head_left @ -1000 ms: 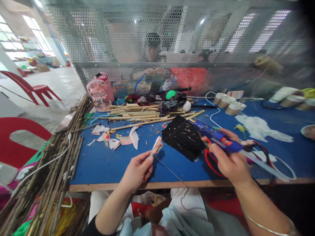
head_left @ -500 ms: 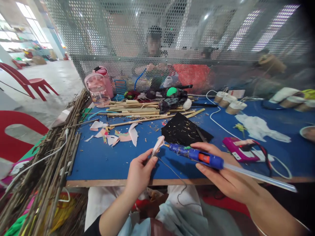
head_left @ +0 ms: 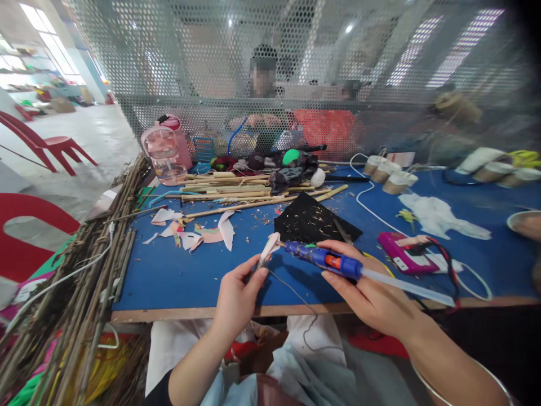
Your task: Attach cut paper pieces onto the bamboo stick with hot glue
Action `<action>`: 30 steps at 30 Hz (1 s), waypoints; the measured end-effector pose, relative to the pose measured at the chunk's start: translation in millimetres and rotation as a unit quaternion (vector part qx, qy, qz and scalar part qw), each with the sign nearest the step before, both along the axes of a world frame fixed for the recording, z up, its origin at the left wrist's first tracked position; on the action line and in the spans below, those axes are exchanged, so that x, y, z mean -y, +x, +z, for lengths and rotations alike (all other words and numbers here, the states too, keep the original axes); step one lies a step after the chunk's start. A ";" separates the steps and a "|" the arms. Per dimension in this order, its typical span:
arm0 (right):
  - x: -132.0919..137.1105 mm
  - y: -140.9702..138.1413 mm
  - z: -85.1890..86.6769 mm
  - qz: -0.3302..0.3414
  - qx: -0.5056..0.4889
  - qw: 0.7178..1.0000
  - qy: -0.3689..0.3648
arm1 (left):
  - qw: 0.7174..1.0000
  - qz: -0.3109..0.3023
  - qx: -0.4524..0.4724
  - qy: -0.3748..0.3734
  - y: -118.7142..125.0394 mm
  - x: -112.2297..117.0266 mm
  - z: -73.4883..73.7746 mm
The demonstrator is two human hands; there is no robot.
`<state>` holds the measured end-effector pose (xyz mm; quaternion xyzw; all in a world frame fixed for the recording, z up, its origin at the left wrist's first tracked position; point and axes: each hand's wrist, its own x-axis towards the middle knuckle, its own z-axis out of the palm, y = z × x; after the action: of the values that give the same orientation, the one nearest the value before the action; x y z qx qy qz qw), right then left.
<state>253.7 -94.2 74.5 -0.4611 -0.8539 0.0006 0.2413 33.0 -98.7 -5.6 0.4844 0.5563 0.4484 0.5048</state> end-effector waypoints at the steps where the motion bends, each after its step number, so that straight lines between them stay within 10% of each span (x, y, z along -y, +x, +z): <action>1: 0.2 0.0 -0.3 0.000 0.001 1.000 -0.001 | 1.000 -0.002 -0.002 0.000 -0.1 0.1 0.4; 19: 2.2 20.3 -17.2 -0.020 -0.097 0.992 0.080 | 0.997 -0.035 0.063 -0.033 -2.4 -0.7 2.1; 23: -42.4 54.8 -11.4 -0.116 -0.125 0.970 0.175 | 0.996 -0.043 0.066 -0.038 -2.9 -0.9 2.5; 30: -166.7 122.4 -17.5 -0.197 0.040 0.980 0.017 | 0.989 -0.096 0.094 -0.057 -6.9 -1.1 5.5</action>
<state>376.0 72.5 56.9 -0.6155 -0.7555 -0.0796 0.2098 26.1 -97.6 -0.1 0.4619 0.4817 0.4090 0.6224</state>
